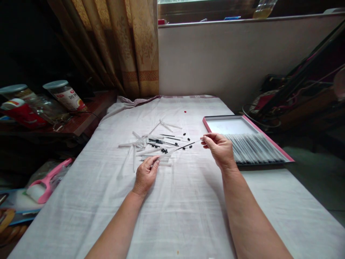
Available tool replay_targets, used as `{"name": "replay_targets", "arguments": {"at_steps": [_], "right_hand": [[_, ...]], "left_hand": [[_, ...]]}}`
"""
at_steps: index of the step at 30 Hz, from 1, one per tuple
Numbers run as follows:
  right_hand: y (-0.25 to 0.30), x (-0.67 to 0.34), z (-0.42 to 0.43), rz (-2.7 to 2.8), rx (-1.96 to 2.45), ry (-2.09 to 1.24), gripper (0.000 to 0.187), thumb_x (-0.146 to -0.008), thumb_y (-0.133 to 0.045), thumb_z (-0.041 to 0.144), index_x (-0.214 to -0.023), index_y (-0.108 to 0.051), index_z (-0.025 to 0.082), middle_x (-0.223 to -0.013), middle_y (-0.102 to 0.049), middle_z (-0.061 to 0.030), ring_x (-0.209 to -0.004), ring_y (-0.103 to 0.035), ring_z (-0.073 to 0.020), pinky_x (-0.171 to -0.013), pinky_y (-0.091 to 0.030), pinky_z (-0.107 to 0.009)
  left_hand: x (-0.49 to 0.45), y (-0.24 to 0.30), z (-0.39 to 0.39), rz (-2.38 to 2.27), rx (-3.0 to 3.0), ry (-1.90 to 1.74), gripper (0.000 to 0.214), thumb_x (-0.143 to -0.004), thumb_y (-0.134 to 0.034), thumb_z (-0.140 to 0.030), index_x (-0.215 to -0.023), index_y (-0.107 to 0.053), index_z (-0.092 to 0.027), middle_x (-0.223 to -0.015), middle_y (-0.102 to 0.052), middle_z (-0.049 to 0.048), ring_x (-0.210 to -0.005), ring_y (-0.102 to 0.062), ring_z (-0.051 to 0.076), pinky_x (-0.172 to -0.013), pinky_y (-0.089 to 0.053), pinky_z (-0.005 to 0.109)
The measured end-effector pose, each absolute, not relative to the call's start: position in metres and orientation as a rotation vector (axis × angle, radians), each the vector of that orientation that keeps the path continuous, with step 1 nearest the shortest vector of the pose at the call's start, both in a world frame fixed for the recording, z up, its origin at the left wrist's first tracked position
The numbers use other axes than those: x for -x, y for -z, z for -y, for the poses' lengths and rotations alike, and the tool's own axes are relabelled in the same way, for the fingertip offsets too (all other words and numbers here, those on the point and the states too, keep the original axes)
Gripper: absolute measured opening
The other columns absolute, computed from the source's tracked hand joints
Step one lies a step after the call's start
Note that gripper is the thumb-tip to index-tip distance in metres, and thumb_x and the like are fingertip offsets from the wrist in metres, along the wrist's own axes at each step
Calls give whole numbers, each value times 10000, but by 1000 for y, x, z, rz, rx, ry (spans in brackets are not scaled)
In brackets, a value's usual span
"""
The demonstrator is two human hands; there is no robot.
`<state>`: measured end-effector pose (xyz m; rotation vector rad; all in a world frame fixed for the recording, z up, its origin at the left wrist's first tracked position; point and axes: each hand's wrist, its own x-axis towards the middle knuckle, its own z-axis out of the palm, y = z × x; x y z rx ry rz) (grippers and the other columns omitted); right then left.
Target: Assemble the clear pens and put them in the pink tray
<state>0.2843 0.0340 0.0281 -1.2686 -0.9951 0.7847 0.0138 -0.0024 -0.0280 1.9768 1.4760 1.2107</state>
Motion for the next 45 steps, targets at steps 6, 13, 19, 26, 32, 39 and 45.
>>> {"name": "replay_targets", "arguments": {"at_steps": [6,13,19,26,32,39,45], "right_hand": [[-29,-273,-34,1050,1274,-831,287,-646,-746,406,-781,-679,161,-688,-707,-37,-582,-653,-143,-505,-529,-245],[-36,-288,-32,979,1245,-743,252,-636,-755,368,-771,-676,171,-675,-697,-17,-560,-642,-127,-491,-520,-230],[-33,-283,-32,1026,1260,-806,262,-634,-762,374,-767,-680,164,-673,-697,-21,-564,-638,-126,-500,-517,-231],[-28,-234,-27,1200,1240,-1010,343,-645,-754,439,-848,-698,168,-684,-704,-35,-588,-637,-145,-513,-501,-248],[-1,-251,-37,1343,1389,-824,372,-844,-526,487,-949,-699,175,-802,-724,-65,-668,-653,-164,-604,-514,-284],[24,-279,-38,1797,1873,-143,335,-860,-498,221,-1140,-682,242,-1076,-662,-96,-936,-612,-246,-736,-473,-337],[18,-267,-37,1864,1949,-95,187,-862,-536,263,-943,-699,221,-1007,-672,-107,-946,-585,-266,-712,-447,-335]], "left_hand": [[-14,26,3,-1462,-2002,-1189,237,-890,-524,-262,-1049,-686,-196,-957,-711,58,-872,-667,166,-754,-540,253],[-14,27,3,-1482,-1957,-1193,235,-889,-526,-276,-1040,-688,-198,-963,-712,57,-881,-668,171,-750,-542,254],[-15,27,4,-1471,-1971,-1188,234,-894,-526,-272,-1052,-682,-200,-965,-709,55,-871,-664,163,-739,-539,245],[-17,23,8,-1435,-2035,-1122,237,-902,-516,-291,-1063,-672,-216,-944,-740,49,-891,-679,182,-846,-523,297],[-16,24,9,-1431,-1932,-1077,237,-934,-453,-333,-1061,-611,-210,-885,-747,39,-808,-695,173,-767,-531,278],[-18,25,7,-1437,-1907,-1088,214,-912,-490,-326,-1042,-608,-205,-940,-743,55,-827,-703,178,-730,-530,262],[-18,22,8,-1435,-1944,-1088,199,-892,-515,-303,-1018,-635,-208,-938,-739,55,-846,-695,180,-742,-532,265]]}}
